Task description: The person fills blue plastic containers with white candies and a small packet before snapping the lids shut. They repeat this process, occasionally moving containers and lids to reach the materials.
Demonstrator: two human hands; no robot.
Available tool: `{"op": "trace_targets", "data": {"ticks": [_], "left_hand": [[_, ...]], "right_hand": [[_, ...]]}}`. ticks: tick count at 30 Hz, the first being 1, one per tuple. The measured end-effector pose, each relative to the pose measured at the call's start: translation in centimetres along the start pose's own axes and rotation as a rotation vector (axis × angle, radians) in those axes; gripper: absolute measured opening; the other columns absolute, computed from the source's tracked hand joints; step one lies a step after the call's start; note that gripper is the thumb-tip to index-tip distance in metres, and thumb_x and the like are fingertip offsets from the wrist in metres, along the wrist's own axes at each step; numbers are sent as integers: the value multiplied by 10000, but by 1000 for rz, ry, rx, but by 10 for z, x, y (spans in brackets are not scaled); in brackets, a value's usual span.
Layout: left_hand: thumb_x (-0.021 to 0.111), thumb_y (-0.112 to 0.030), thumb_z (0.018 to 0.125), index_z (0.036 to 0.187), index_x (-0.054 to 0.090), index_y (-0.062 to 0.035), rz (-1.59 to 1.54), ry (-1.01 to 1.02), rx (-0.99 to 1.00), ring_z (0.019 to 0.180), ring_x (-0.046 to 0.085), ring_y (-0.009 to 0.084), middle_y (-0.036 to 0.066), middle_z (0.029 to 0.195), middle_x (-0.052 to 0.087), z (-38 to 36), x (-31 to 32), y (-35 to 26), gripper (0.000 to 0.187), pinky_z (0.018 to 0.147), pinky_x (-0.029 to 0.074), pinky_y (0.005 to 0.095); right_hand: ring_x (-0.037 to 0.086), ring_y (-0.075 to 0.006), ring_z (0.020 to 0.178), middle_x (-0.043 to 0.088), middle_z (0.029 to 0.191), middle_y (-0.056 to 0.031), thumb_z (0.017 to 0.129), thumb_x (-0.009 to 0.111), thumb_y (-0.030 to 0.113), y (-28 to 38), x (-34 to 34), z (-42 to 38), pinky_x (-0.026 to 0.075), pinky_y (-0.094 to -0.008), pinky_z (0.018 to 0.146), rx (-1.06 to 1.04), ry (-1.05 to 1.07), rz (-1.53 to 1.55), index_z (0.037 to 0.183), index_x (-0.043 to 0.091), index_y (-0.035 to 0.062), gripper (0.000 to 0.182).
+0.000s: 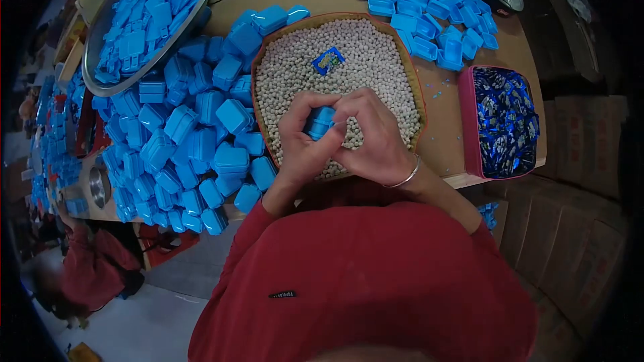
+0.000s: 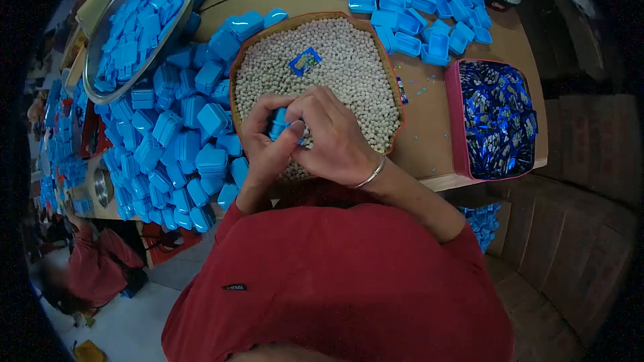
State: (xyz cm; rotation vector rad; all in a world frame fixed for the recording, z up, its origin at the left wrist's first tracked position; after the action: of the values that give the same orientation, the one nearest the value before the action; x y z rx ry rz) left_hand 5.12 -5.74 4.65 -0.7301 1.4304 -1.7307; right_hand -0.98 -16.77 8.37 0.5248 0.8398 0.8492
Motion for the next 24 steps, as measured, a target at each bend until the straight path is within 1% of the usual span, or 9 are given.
{"op": "trace_targets", "data": {"ticks": [4, 5, 8, 9, 11, 12, 15, 19, 24], "left_hand": [[744, -115, 690, 1236, 476, -30, -128, -114, -4, 1023, 550, 214, 89, 1143, 553, -7, -1, -26, 614, 880, 442, 328], [776, -160, 694, 1322, 381, -36, -120, -144, 72, 1129, 518, 238, 113, 1255, 502, -9, -7, -28, 752, 952, 423, 366], [773, -169, 717, 1315, 388, -21, -815, -157, -208, 1156, 511, 244, 120, 1256, 504, -26, -1, 5, 727, 957, 425, 366], [766, -174, 738, 1273, 442, -11, -944, -237, -240, 1138, 520, 239, 121, 1222, 528, -32, 1, 10, 647, 959, 431, 366], [744, -154, 769, 1212, 498, -1, -454, -244, -224, 1118, 524, 221, 116, 1175, 555, -25, -22, 10, 528, 942, 447, 379], [730, -104, 750, 1176, 528, 5, -31, -150, -214, 1044, 556, 242, 118, 1101, 588, -12, -25, -18, 483, 877, 473, 378], [725, -65, 694, 1203, 516, 3, 868, 178, 312, 975, 563, 300, 137, 1065, 584, 0, -26, -43, 554, 816, 477, 382], [726, -31, 626, 1177, 566, -31, 746, 339, 260, 936, 552, 306, 124, 1050, 575, 5, -21, -51, 574, 784, 460, 376], [624, -92, 782, 1222, 523, -28, 347, 197, 244, 946, 510, 275, 155, 1041, 516, -7, -7, -25, 457, 796, 426, 344]], "right_hand": [[557, -278, 857, 513, 908, -111, 587, 744, -5, -3, -6, -4, 465, -344, 709, 104, -14, 194, 951, 479, 48, 454], [556, -215, 919, 510, 975, -89, 632, 785, 40, -11, -5, -9, 478, -333, 787, 228, -15, 319, 996, 466, 48, 483], [542, -177, 968, 497, 1028, -79, 659, 810, 79, -18, 3, -12, 476, -331, 856, 506, -85, 813, 1032, 447, 48, 522], [544, -188, 973, 499, 1034, -83, 669, 803, 83, -20, 7, -13, 473, -331, 860, 515, -33, 713, 1059, 447, 52, 529], [547, -209, 981, 504, 1046, -91, 689, 788, 91, -29, 10, -14, 467, -332, 868, 520, 59, 498, 1112, 447, 60, 544], [559, -258, 946, 529, 1037, -105, 698, 728, 66, -4, -8, 2, 469, -351, 831, 162, 12, -28, 1098, 495, 56, 464], [584, -259, 839, 576, 897, -98, 697, 706, 20, 28, -4, 2, 487, -352, 725, -283, 151, -227, 933, 618, 41, 253], [581, -247, 711, 576, 794, -86, 748, 669, 13, 23, -13, -1, 470, -329, 592, -125, 123, -64, 920, 627, 44, 179], [583, -255, 702, 569, 769, -90, 758, 662, 16, 11, -21, 3, 469, -346, 589, -16, 117, -84, 867, 606, 34, 123]]}}
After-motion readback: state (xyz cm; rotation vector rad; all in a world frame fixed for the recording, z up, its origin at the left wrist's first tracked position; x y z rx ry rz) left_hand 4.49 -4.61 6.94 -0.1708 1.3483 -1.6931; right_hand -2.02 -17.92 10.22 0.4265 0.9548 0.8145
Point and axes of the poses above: each hand's wrist, its own z-axis towards the middle knuckle, its own x-axis out of the palm, y = z × x, the point moved 5 cm from there along z, towards the middle knuckle
